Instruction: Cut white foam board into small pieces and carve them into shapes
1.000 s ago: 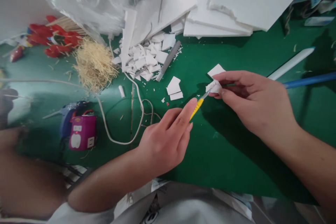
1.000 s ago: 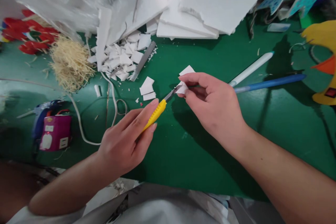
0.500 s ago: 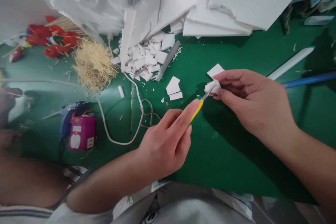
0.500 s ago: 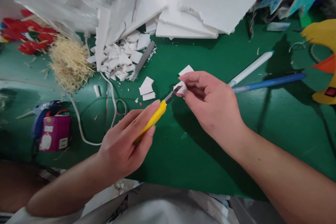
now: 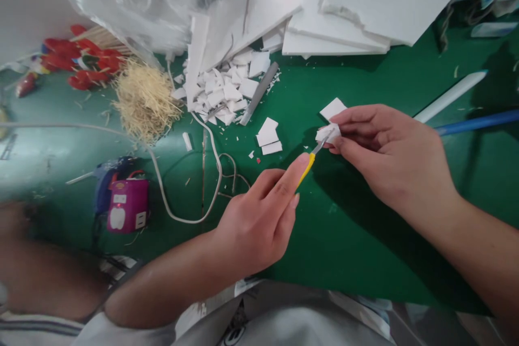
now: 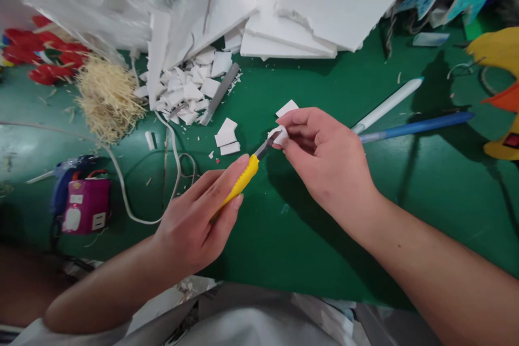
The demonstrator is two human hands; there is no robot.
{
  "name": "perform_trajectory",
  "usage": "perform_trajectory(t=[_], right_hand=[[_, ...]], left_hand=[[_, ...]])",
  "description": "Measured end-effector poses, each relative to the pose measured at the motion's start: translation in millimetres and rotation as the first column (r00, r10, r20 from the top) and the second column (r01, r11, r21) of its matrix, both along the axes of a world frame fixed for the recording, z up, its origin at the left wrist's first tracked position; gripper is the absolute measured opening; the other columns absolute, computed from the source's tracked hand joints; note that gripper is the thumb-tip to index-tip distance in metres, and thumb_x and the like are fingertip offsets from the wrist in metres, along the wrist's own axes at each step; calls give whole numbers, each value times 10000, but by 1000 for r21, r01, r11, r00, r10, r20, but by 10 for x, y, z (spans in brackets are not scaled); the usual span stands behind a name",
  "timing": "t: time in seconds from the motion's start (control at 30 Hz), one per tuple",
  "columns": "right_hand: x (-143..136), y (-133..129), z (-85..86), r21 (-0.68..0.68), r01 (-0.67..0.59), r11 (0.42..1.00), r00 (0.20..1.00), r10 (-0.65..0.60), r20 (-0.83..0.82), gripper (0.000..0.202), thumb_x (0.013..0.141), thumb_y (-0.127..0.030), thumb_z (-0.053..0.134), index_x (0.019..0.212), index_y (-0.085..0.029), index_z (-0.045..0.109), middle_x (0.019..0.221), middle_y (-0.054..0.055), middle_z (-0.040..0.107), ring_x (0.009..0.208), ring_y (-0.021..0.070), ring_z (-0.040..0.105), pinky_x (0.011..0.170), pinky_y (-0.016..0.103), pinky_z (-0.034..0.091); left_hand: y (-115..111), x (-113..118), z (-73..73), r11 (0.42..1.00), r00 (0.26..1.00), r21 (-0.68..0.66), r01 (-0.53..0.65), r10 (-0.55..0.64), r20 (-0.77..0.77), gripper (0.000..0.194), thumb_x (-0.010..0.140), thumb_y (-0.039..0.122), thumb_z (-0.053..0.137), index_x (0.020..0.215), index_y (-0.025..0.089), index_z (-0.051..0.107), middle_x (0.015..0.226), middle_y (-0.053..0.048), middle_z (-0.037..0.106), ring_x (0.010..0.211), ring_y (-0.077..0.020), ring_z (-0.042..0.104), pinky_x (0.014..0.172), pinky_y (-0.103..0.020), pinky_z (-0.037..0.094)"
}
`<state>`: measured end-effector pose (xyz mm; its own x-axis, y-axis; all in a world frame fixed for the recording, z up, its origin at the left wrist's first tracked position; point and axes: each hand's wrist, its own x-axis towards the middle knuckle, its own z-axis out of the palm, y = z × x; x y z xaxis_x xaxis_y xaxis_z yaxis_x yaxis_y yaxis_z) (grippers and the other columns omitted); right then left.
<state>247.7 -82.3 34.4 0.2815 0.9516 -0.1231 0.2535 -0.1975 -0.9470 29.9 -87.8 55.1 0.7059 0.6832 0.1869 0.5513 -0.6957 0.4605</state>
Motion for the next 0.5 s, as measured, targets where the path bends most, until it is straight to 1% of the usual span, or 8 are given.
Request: perform_trajectory(t=[0.13, 0.2, 0.33, 0.43, 0.5], right_hand=[[-9, -24, -30, 9, 5, 1000, 1000, -5, 30, 207, 814, -179, 735, 1005, -257, 759, 898, -4, 807, 841, 181, 790, 816, 320, 663], [-16, -29, -36, 17, 8, 1000, 999, -8, 37, 206, 816, -189, 742, 1010, -255, 760, 907, -6, 811, 853, 178, 792, 823, 312, 664], [-14, -36, -30, 23, 2, 1000, 999, -2, 32, 211, 809, -177, 740, 999, -267, 756, 929, -6, 819, 861, 176, 795, 822, 299, 667], [-4, -47, -31, 17, -16, 1000, 1000, 16, 20, 279, 794, -134, 706, 1025, -283, 755, 963, -12, 825, 847, 177, 797, 821, 310, 672], [-1, -53, -39, 22, -26, 999, 1000, 26, 13, 332, 790, -117, 685, 1067, -285, 758, 991, -14, 827, 844, 175, 796, 833, 318, 674]], left_hand=[[-18, 31, 7, 992, 995, 124, 26, -15, -95, 412, 1072, 133, 414, 1457, -1, 477, 1140, -133, 757, 939, -106, 714, 616, -127, 565], [-33, 37, -3, 988, 991, 153, 34, -13, -136, 404, 1078, 125, 407, 1456, -2, 472, 1126, -126, 769, 931, -111, 727, 626, -138, 580], [-56, 34, -36, 988, 990, 151, 31, -9, -141, 414, 1083, 130, 400, 1477, 16, 451, 1226, -133, 761, 1012, -119, 741, 707, -150, 613], [-51, 33, -47, 990, 991, 138, 15, 3, -130, 421, 1082, 139, 401, 1488, 36, 447, 1254, -129, 758, 1070, -126, 737, 744, -142, 613], [-41, 36, -44, 992, 994, 124, 17, -3, -114, 422, 1078, 136, 404, 1483, 27, 450, 1279, -145, 750, 1089, -131, 732, 748, -133, 609]])
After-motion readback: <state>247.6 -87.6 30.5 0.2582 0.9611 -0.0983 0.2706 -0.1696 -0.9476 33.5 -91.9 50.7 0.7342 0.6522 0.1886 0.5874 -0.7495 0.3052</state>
